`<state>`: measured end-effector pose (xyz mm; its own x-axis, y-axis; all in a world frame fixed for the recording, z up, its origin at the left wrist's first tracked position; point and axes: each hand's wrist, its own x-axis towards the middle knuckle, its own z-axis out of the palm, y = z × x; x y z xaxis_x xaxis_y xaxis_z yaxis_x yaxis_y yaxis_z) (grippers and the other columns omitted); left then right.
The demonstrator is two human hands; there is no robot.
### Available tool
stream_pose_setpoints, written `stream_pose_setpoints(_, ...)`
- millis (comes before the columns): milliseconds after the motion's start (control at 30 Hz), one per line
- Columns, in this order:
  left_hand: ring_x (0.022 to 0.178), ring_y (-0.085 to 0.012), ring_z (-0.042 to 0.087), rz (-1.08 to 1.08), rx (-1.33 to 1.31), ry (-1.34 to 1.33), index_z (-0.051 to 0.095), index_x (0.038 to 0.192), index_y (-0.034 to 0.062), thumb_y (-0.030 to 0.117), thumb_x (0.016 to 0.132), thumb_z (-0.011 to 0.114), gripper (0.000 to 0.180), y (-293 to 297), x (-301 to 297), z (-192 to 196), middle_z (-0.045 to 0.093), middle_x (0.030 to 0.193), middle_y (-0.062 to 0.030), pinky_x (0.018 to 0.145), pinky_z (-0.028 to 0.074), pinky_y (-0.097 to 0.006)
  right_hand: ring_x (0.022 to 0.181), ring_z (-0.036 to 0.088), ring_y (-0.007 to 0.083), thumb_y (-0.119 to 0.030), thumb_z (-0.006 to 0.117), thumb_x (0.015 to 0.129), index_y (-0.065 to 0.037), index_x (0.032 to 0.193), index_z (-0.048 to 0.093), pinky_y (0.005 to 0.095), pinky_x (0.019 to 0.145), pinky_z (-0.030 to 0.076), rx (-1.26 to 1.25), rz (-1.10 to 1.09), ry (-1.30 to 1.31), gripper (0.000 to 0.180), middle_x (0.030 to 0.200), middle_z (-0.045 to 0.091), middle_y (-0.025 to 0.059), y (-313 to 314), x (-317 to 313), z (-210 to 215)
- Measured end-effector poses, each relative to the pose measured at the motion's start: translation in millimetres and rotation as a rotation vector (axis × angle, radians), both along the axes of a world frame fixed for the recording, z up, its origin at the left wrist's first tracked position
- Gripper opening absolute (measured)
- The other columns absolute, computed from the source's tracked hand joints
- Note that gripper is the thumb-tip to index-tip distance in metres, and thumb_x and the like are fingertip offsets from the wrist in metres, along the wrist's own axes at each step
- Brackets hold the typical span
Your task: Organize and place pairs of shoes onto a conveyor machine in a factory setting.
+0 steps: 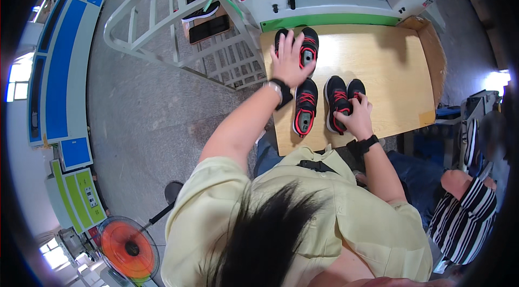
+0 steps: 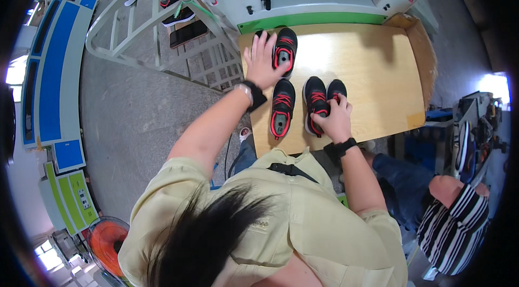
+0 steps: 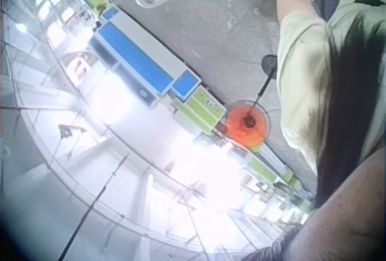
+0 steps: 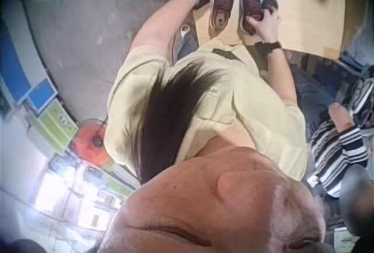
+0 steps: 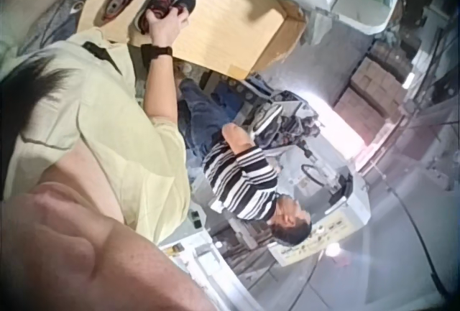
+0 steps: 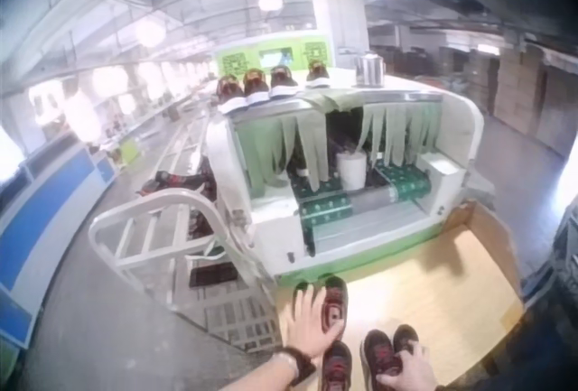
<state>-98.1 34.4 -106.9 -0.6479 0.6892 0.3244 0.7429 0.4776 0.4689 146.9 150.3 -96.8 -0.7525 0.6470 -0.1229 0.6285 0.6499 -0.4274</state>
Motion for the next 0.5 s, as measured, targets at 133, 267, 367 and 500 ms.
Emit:
stream_pose_setpoints(133,0.124,-0.0439,0.045,-0.193,-0.051,-0.401,0.04,0.139,0.0041,0.037,0.088,0.065,0.066,-67,75,13,0.043,0.134,-0.0237,0.103,0.039,-0.046,0.121,0.041,0.0445,-0.036,0.082,0.062,-0.003,0.105,0.065,0.0486,0.099,0.043,-0.002,-0.014,0.019,0.057,0.138,0.042,0.023,-11,2,6)
stream_pose_setpoints(267,0.106,-0.0295,0.061,-0.005,-0.184,-0.978,0.041,0.132,-0.0061,0.043,0.093,0.062,0.065,-92,110,-17,0.058,0.118,-0.0222,0.09,0.049,-0.038,0.122,0.041,0.0421,-0.033,0.081,0.061,-0.002,0.103,0.066,0.0484,0.099,0.043,-0.035,0.04,0.055,0.054,0.136,0.044,0.0195,-16,-17,8)
stream_pose_setpoints(367,0.082,-0.0164,0.065,0.01,-0.021,-1.278,0.049,0.123,-0.0082,0.044,0.093,0.063,0.061,-91,116,-22,0.068,0.09,-0.0091,0.075,0.052,-0.029,0.123,0.04,0.0414,-0.033,0.081,0.061,-0.003,0.105,0.066,0.0482,0.101,0.041,-0.111,0.045,0.108,0.056,0.137,0.043,0.019,-17,-28,4)
stream_pose_setpoints(500,0.085,-0.0241,0.066,-0.045,-0.286,-1.065,0.062,0.111,-0.0063,0.048,0.093,0.06,0.057,-99,90,-15,0.068,0.091,-0.0141,0.079,0.05,-0.035,0.128,0.036,0.0425,-0.038,0.083,0.065,-0.004,0.115,0.064,0.0491,0.104,0.039,-0.159,0.142,0.112,0.063,0.142,0.04,0.0182,-3,-24,1)
